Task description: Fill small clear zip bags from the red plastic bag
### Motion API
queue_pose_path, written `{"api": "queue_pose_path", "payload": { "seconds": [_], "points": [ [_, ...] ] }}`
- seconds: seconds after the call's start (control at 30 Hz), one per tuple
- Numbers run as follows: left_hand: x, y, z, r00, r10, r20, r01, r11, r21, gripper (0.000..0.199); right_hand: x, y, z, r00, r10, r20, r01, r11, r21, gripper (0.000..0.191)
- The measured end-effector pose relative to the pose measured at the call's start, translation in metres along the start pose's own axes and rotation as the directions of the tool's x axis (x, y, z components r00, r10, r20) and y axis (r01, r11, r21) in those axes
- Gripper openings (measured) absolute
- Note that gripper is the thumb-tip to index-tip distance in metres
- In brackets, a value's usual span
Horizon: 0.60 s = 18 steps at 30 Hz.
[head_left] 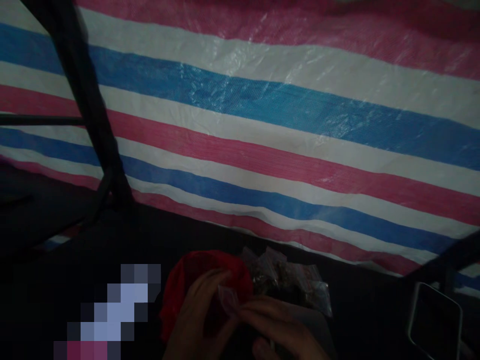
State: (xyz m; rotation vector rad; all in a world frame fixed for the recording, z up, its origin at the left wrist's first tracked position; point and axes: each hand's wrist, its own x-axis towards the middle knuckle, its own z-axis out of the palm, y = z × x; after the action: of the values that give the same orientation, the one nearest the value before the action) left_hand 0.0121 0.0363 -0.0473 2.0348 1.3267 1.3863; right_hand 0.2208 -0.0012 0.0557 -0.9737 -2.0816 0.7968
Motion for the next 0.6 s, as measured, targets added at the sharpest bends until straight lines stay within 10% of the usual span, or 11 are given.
{"api": "queue_pose_path", "payload": {
  "seconds": [0.4, 0.47, 0.6],
  "points": [
    [0.009, -0.005, -0.021, 0.975, -0.213, 0.058, 0.216, 0.975, -0.058, 0.038, -0.002, 0.013, 0.024, 0.968, 0.198, -0.156, -0.204, 0.979, -0.026, 0.041],
    [0.015, 0.002, -0.031, 0.922, -0.381, -0.071, 0.367, 0.918, -0.151, 0.042, 0.001, 0.014, 0.035, 0.945, 0.251, -0.209, -0.268, 0.962, -0.056, 0.037],
    [0.025, 0.014, -0.052, 0.678, -0.643, -0.355, 0.572, 0.766, -0.294, 0.042, 0.013, 0.022, 0.067, 0.921, 0.368, -0.129, -0.388, 0.898, -0.208, 0.046]
  ]
}}
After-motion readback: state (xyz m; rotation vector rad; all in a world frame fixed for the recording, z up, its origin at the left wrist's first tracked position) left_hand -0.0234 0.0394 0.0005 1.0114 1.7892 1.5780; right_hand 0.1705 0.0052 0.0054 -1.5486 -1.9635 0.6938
